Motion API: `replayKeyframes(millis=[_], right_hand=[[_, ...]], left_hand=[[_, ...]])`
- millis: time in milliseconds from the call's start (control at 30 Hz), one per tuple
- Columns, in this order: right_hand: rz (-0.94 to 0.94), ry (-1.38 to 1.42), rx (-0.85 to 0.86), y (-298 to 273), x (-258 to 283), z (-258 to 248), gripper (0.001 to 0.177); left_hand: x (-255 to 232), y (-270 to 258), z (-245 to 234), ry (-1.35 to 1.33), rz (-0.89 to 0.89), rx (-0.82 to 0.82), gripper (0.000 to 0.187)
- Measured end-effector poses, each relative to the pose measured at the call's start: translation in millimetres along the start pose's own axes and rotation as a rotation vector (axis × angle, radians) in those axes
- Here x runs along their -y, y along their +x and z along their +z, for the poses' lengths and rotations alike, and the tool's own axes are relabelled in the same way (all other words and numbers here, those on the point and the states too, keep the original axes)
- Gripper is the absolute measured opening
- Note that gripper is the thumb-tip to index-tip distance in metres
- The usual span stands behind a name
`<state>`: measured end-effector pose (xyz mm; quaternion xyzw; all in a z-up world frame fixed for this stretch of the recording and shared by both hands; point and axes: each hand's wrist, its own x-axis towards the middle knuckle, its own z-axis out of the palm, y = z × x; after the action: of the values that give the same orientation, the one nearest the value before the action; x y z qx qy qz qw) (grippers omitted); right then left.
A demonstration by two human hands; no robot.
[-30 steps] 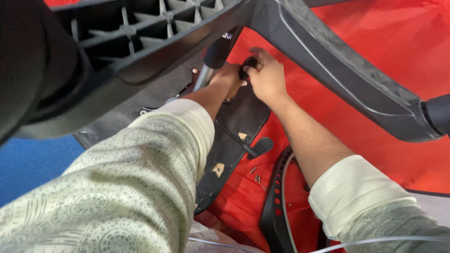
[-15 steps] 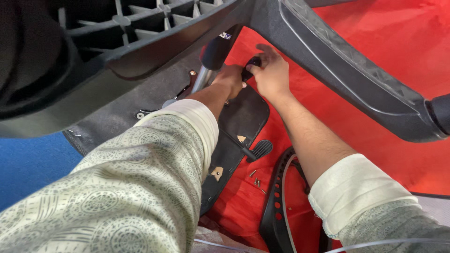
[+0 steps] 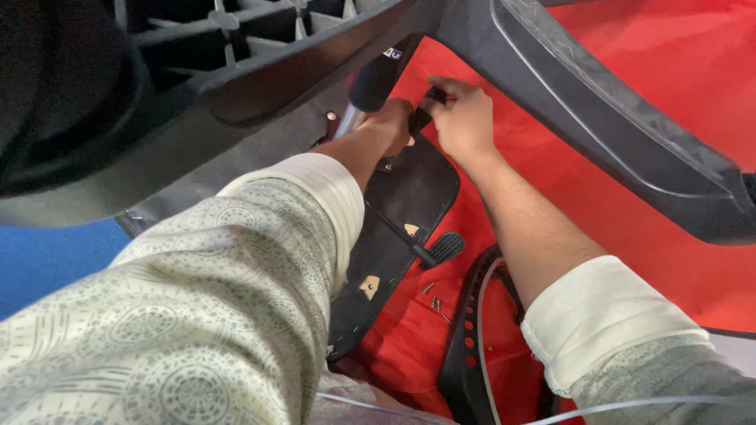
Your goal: The person uses a screwdriver to tighten screws on the underside of an office chair seat, securing the gas lift column to the seat base. The person then repositions the chair and continues tightening additional screws on the base.
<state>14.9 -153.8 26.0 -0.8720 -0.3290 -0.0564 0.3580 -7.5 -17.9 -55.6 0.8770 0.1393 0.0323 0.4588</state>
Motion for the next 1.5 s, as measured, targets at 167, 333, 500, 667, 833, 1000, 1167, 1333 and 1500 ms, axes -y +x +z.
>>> replayKeyframes(millis=[167, 333, 500, 667, 833, 1000, 1167, 1333, 1500], right_hand=[[-0.162, 0.005, 0.044, 6.5, -20.2, 1.4, 0.036], [-0.202, -0.023, -0.022, -2.8, -20.4, 4.7, 0.033], [-0.173, -0.104, -0.010, -14.0, -8.0, -0.3, 0.033], [-0.034, -0.063, -0.007, -13.9, -11.8, -1.3, 0.045], [-0.201, 0.003, 0.001, -4.4, -25.0, 7.0, 0.040], [-0.297, -0.109, -0.075, 4.4, -21.3, 17.8, 0.039], [-0.144, -0.132, -0.003, 7.2, -6.6, 14.7, 0.032], [-0.084, 0.044, -0.075, 9.5, -9.7, 17.2, 0.043], [-0.125, -0.071, -0.054, 22.3, -24.3, 22.7, 0.042]], left_hand=[[4.8, 5.6, 2.2, 0.031, 0.054, 0.038, 0.036], [4.0, -6.5, 1.6, 0.014, -0.005, 0.014, 0.033], [2.7, -12.1, 5.3, 0.065, -0.016, 0.006, 0.031], [7.9, -2.3, 7.7, 0.191, 0.228, -0.021, 0.040], [7.3, 3.4, 11.6, 0.131, 0.095, 0.007, 0.033], [4.9, -3.8, 5.0, -0.030, -0.031, -0.026, 0.038], [1.8, -4.9, -4.9, -0.072, -0.063, -0.024, 0.039], [9.2, 10.5, -0.8, -0.034, 0.010, 0.007, 0.033], [14.6, 21.7, 3.7, -0.024, 0.005, -0.002, 0.028]])
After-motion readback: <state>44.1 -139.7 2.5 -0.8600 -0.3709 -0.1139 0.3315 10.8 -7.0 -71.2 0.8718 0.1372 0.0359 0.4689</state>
